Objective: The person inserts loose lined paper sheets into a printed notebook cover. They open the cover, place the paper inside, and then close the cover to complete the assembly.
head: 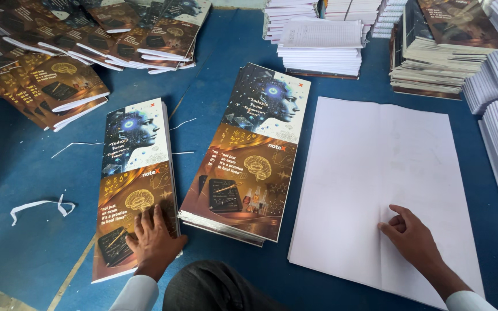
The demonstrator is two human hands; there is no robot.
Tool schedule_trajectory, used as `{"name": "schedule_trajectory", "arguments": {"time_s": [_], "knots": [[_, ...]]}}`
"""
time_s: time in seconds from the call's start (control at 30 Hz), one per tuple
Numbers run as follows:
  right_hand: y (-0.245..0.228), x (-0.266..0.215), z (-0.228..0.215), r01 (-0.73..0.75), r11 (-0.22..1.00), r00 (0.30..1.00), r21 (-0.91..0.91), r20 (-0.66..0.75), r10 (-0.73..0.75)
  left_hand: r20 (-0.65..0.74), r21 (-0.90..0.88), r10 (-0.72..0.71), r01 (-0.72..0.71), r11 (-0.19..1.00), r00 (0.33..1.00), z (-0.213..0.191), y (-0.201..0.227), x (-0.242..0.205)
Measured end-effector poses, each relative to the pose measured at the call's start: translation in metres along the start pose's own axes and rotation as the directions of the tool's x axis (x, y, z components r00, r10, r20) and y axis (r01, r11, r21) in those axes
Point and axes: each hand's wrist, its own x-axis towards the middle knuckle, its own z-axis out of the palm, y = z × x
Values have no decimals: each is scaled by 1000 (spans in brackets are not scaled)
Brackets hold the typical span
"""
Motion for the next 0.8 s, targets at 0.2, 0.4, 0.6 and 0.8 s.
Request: {"name": "schedule_trajectory", "arguments": {"time_s": [0.2,0.4,0.6,0.8], "knots": [[-4,-4,-2,-10,1000,1000,-4,-2,10,-18,8,-26,26,1000,999,7,-11,5],[-6,-4,-2,-15,1000,1000,12,7,15,-165,-135,64,-87,987,984,-11,-8,-2],[-4,-5,-2,9,999,1000,35,14,-9,-582,-497,155,-500,709,798,-62,34,-27],[-3,-8,-4,81,995,997,50,16,-82,-613,-563,343,-699,441,711,-83,134,-47]]}}
